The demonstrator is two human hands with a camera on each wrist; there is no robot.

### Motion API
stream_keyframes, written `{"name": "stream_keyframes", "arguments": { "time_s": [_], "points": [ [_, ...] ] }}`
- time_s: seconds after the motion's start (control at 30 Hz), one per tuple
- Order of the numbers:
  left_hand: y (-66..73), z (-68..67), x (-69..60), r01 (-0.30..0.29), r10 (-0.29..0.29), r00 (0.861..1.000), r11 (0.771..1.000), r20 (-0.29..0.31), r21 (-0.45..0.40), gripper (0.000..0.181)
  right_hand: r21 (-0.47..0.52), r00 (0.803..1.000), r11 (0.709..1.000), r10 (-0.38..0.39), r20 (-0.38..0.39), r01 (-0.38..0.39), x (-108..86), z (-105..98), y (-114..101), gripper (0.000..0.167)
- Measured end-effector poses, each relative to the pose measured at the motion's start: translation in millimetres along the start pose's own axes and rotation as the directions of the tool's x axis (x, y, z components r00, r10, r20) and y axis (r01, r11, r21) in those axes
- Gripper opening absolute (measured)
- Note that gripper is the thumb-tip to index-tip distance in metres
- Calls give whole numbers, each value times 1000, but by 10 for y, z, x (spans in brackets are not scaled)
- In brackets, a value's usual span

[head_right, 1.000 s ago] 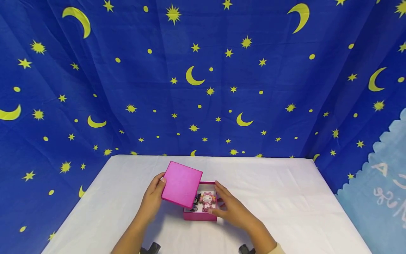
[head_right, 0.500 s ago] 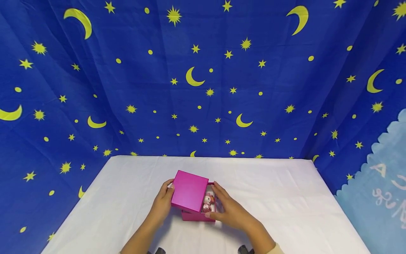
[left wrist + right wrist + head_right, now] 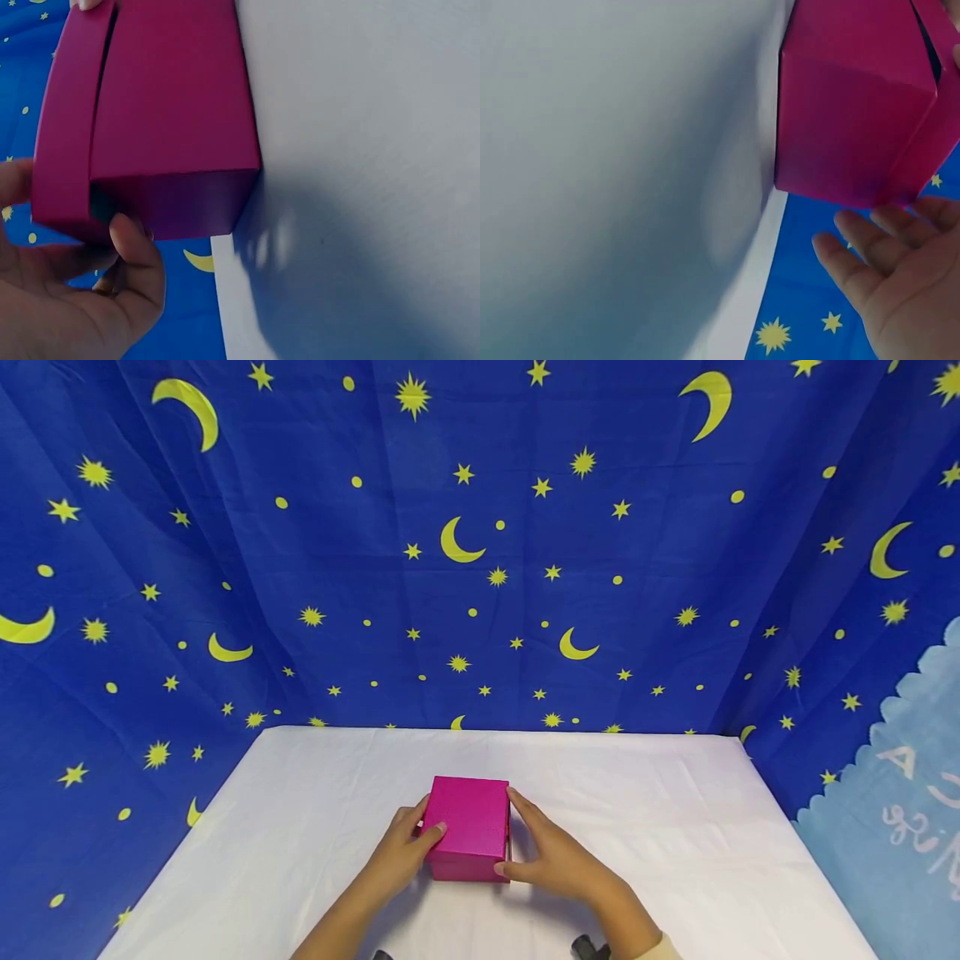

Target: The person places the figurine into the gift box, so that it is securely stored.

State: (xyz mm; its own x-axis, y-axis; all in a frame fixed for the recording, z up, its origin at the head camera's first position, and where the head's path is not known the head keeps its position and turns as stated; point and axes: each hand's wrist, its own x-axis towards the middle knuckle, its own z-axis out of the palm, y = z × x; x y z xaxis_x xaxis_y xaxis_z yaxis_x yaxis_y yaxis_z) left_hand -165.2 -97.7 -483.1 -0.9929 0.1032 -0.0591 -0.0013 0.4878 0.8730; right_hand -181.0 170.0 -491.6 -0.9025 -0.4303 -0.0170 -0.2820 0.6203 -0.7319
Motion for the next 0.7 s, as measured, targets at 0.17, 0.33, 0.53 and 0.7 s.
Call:
{"name": "stream_keyframes", "arguments": {
  "time_s": [0.17, 0.33, 0.53, 0.7],
  "points": [
    [-1, -14, 16, -21, 21, 1000, 1000, 22, -2, 76, 7, 999, 999, -32, 22, 32, -15, -72, 26, 103],
    [-18, -27, 17, -55, 56, 998, 998, 33, -25, 79, 15, 999, 1000, -8, 51, 8, -27, -75, 57, 101],
    [-55, -41, -4, -89, 90, 994, 996, 56, -7, 77, 18, 997, 1000, 20, 77, -22, -21, -42, 72, 101],
    [-100, -28, 15, -72, 71, 994, 997, 85, 5, 73, 8, 996, 1000, 24, 89, -25, -25, -33, 82, 100]
  ]
}}
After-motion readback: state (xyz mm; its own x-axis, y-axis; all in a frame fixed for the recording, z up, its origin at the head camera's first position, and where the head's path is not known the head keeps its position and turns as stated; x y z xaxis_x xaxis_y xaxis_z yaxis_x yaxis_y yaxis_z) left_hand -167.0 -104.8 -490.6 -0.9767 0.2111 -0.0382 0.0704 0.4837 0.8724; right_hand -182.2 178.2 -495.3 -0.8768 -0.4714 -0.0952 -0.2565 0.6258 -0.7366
